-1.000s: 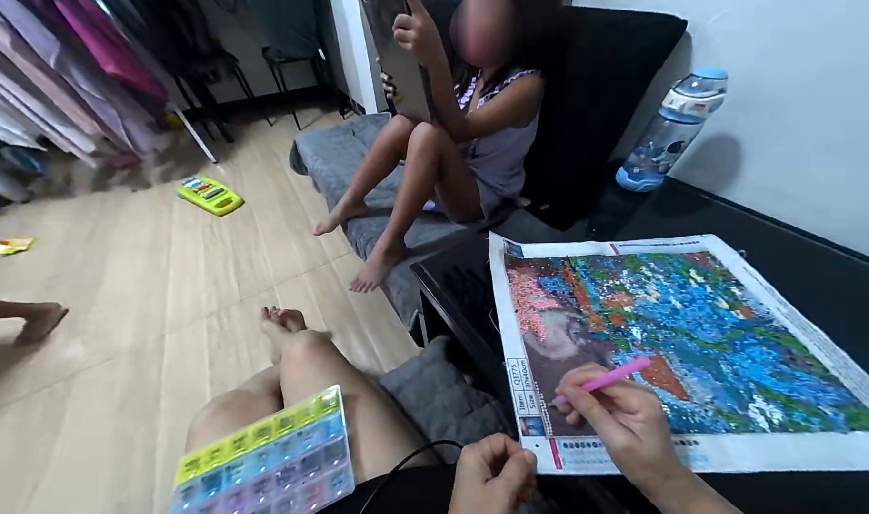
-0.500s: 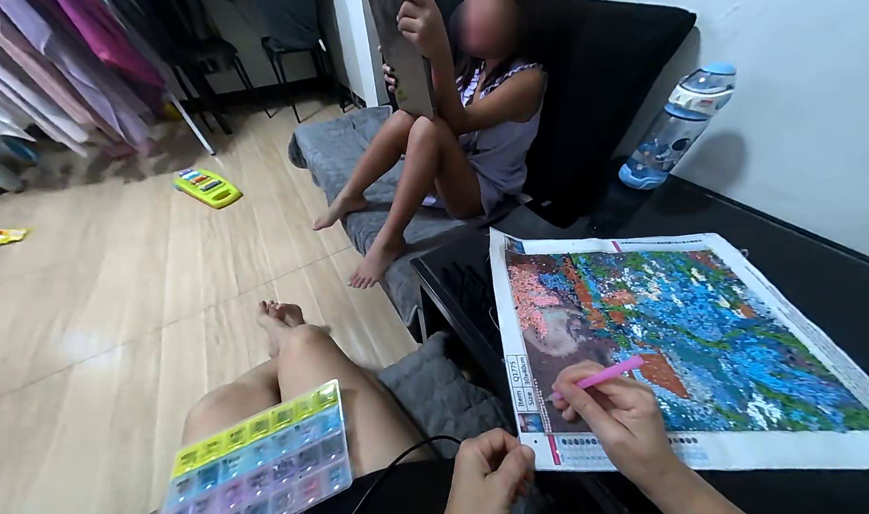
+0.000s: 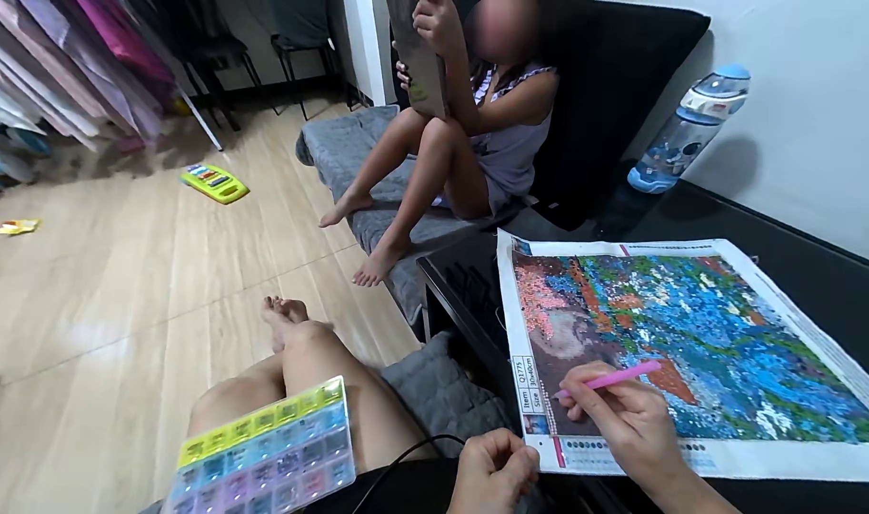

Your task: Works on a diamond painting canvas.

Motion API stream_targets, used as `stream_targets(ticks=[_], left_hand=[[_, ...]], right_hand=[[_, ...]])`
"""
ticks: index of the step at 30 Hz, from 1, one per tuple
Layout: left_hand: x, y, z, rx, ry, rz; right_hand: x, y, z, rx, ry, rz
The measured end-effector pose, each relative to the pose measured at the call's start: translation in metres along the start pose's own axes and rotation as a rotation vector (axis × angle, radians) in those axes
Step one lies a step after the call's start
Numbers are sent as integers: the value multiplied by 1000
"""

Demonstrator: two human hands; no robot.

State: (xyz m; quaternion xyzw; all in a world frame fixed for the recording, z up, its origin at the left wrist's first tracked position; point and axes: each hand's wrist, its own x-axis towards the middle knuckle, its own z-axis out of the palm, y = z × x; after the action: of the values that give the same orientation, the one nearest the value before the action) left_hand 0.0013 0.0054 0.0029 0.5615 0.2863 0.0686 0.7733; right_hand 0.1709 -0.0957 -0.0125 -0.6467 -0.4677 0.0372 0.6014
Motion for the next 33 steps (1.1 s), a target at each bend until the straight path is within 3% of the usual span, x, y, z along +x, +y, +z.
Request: stream_targets(ticks=[33], left_hand=[[1, -1, -1, 20, -8, -8]], right_hand=[[0, 0, 0, 3, -18, 43]])
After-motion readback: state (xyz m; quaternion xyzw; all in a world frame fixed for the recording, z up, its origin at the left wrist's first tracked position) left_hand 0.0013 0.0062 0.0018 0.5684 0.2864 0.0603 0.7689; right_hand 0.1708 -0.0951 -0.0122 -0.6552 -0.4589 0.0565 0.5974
